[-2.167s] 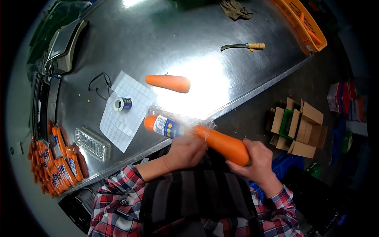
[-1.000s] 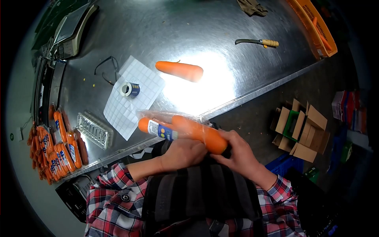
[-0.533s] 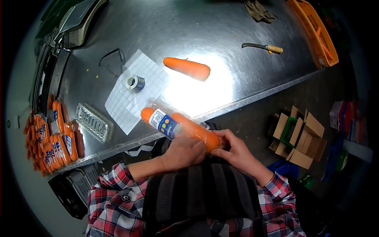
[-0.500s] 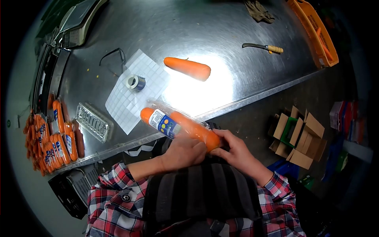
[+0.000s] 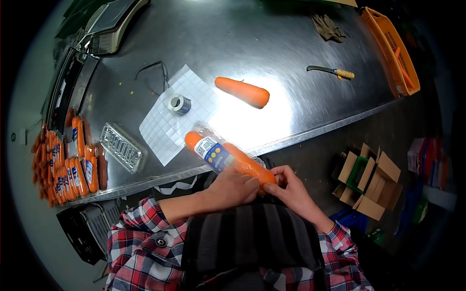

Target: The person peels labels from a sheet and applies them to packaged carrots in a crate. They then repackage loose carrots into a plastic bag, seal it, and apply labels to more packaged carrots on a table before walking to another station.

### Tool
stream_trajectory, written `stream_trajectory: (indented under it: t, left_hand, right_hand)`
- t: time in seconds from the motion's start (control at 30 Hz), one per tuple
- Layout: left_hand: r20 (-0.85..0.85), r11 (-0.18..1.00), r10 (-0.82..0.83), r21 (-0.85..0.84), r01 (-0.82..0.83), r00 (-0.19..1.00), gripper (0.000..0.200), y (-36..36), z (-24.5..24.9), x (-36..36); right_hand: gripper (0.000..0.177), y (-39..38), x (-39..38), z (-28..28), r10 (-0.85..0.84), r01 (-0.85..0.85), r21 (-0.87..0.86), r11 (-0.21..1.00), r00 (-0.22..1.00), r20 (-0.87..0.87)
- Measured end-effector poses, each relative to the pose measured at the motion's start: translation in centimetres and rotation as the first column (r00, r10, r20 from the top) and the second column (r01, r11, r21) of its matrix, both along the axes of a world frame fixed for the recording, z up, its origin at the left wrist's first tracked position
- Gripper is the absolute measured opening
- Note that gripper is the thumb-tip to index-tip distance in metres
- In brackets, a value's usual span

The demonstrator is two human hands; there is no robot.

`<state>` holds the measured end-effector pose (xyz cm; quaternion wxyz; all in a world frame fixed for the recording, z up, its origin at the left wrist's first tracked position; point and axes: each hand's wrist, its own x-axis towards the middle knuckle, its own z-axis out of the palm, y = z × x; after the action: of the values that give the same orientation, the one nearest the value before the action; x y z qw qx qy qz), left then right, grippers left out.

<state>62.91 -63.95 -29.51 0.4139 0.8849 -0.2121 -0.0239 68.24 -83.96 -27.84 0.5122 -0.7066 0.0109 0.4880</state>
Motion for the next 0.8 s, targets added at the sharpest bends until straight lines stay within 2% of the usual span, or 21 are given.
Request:
stream_trajectory:
  t: [0.07, 0.17, 0.27, 0.33, 0.37, 0.4, 0.5, 0.63, 0.7, 0.8]
  left_hand:
    - [-0.034, 1.0, 0.014, 0.021, -0.014, 0.999, 0.01, -0.1, 0.0, -0.1]
    - [-0.094, 0.999, -0.043, -0.002, 0.043, 0.995, 0.008, 0.1, 0.7, 0.3]
    - [-0.095, 0.984, -0.179, -0.018, 0.178, 0.979, 0.009, 0.5, 1.3, 0.7]
    - [-0.087, 0.967, -0.252, 0.011, 0.254, 0.964, 0.009, 0.6, 1.3, 0.8]
    - [-0.054, 0.967, -0.256, -0.003, 0.256, 0.965, 0.009, 0.7, 1.3, 0.8]
    - [-0.02, 0.967, -0.256, -0.017, 0.255, 0.967, 0.008, 0.8, 1.3, 0.9]
    - [0.005, 0.969, -0.246, -0.018, 0.246, 0.969, 0.007, 1.0, 1.3, 0.7]
    - [0.11, 0.982, -0.181, 0.082, 0.173, 0.977, 0.009, 1.2, 1.3, 0.2]
    - [0.132, 0.985, -0.169, 0.049, 0.164, 0.977, 0.01, 1.2, 1.1, 0.4]
    - [0.102, 0.981, -0.192, 0.05, 0.188, 0.976, 0.011, 1.3, 0.7, 1.0]
  right_hand:
    - [0.048, -0.4, -0.4, 0.1, 0.013, -0.019, 0.058, 0.998, 0.994, 0.104]
    - [0.057, -0.7, 0.0, 0.1, -0.031, 0.025, 0.185, 0.983, 0.999, 0.034]
    - [0.074, -0.4, 1.4, -1.0, 0.01, -0.106, 0.228, 0.968, 0.922, 0.387]
    - [0.078, 0.1, 2.8, -1.2, 0.165, -0.196, 0.366, 0.909, 0.979, 0.116]
    - [0.079, 0.2, 3.3, -1.2, 0.254, -0.222, 0.442, 0.869, 0.967, -0.015]
    - [0.068, 0.6, 3.5, -1.0, 0.251, -0.256, 0.436, 0.863, 0.965, 0.069]
    - [0.055, 1.8, 3.3, -1.6, 0.226, -0.319, 0.331, 0.888, 0.93, 0.289]
    - [0.036, 2.8, 2.7, -2.8, 0.149, -0.295, 0.266, 0.918, 0.876, 0.458]
    - [0.026, 3.1, 2.8, -2.7, 0.111, -0.287, 0.257, 0.923, 0.836, 0.537]
    - [0.024, 3.1, 2.8, -4.0, 0.107, -0.271, 0.192, 0.943, 0.796, 0.596]
